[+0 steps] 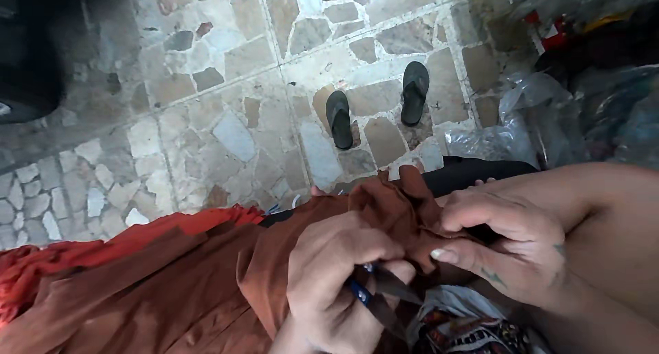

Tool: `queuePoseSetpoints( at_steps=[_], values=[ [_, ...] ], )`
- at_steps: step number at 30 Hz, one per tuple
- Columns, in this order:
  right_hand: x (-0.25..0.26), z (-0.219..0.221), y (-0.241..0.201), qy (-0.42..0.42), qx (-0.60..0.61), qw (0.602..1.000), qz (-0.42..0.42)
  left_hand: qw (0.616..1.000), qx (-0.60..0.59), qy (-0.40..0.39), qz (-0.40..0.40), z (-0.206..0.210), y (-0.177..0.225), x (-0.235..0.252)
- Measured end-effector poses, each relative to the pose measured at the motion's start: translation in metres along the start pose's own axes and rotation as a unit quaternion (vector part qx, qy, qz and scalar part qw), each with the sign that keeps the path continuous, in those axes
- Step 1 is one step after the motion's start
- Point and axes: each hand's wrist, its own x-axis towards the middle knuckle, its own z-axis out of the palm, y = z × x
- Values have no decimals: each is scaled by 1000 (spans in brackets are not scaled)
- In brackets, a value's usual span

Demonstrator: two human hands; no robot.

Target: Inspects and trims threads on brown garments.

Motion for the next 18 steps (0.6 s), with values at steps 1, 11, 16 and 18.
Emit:
queuePoseSetpoints(
  at_steps=[1,11,16,18],
  values=[
    [0,-1,0,2,-2,1000,-1,1000,-8,1,-12,0,-3,1],
    [3,-8,-5,-41,-12,999,-8,995,-63,-70,-27,3,-22,1],
    [-1,-5,-4,35,-197,972,-120,996,-69,-63,6,-2,-13,2],
    [-2,-3,-3,38,-231,959,-161,997,-62,-50,-1,1,-10,4]
  ],
)
